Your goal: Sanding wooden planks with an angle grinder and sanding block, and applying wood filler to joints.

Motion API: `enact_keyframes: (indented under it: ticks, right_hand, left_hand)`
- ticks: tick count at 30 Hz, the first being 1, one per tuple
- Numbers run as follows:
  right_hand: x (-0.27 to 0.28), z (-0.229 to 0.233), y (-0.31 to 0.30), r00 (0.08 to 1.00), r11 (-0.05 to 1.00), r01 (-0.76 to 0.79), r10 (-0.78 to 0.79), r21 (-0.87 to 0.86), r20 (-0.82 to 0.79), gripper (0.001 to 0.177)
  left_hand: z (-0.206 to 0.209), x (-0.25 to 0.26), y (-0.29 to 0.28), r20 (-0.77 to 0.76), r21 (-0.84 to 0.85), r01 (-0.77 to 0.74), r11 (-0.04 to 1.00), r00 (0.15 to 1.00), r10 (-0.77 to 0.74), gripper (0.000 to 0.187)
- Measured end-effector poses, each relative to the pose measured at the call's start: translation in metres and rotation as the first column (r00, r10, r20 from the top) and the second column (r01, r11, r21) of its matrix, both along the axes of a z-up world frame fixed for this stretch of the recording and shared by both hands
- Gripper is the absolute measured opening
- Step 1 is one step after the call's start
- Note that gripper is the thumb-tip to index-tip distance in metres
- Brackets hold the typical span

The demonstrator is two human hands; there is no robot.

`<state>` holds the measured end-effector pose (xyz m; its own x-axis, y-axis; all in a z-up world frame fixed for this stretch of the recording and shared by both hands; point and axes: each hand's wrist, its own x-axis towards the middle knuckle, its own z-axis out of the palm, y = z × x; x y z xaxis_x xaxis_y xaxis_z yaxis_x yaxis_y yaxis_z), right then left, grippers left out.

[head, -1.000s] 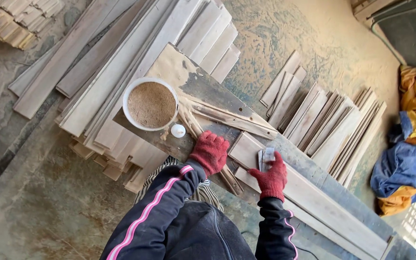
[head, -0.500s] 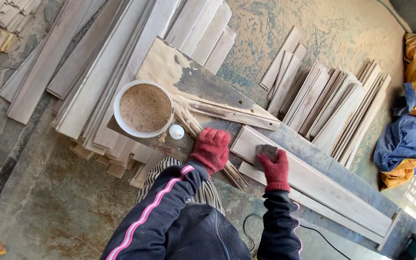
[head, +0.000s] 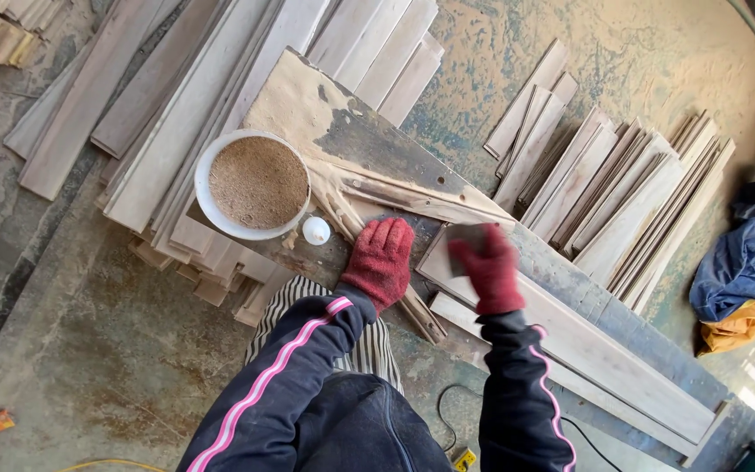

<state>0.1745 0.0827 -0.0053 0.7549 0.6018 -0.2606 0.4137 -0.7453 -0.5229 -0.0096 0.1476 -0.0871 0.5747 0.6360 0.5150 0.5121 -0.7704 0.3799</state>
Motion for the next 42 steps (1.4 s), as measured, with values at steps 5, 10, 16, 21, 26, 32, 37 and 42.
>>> enact_keyframes:
  ticks: [5,10,16,21,26,32,37,42]
  right_hand:
    - [0.062,-0.121,-0.034,0.952,0.926,-0.257,0.292,-0.277,0.091,0.047]
    - [-0.025,0.050,0.039,0.979,0.956,-0.148,0.106,-0.252,-0.175,0.038]
    - [-0.007,-0.017,-0.001,0.812,0.737,-0.573,0.568,-0.359,-0.129,0.051]
    - [0.048,-0.018,-0.009,0.962,0.989,-0.132,0.145,0.071,-0.231,0.041]
    - [0.042,-0.031,-0.038,0.965,0.993,0.094,-0.073,0.074,-0.253,0.045]
    - [0.000,-0.019,0.020,0.990,0.980,-0.002,-0.026,-0.198,-0.141,0.049]
    - [-0.024,-0.002,-0.009,0.980,0.949,-0.074,0.012,-0.308,-0.198,0.052]
    - [-0.017,0.006,0.005,0.994,0.984,0.029,-0.047,-0.174,-0.100,0.051]
  left_hand:
    - [-0.007,0.003,0.000,-0.022,-0.001,-0.010,1.000,1.000,0.010,0.059]
    - [-0.006,0.002,0.000,-0.030,-0.012,0.001,1.000,1.000,-0.002,0.061]
    - [0.003,0.000,-0.002,-0.067,-0.045,-0.006,0.999,0.998,0.003,0.062]
    - [0.000,0.000,0.002,-0.079,-0.015,-0.010,1.000,0.997,0.009,0.063]
    - [-0.001,0.002,0.002,-0.051,0.003,0.002,1.000,0.999,-0.002,0.061]
    - [-0.008,0.004,0.001,-0.061,0.025,0.026,0.999,0.998,-0.025,0.064]
    - [0.001,0.001,0.001,-0.063,-0.010,0.021,1.000,0.998,-0.021,0.065]
    - [0.000,-0.001,0.001,-0.096,-0.011,0.037,0.999,0.995,-0.038,0.068]
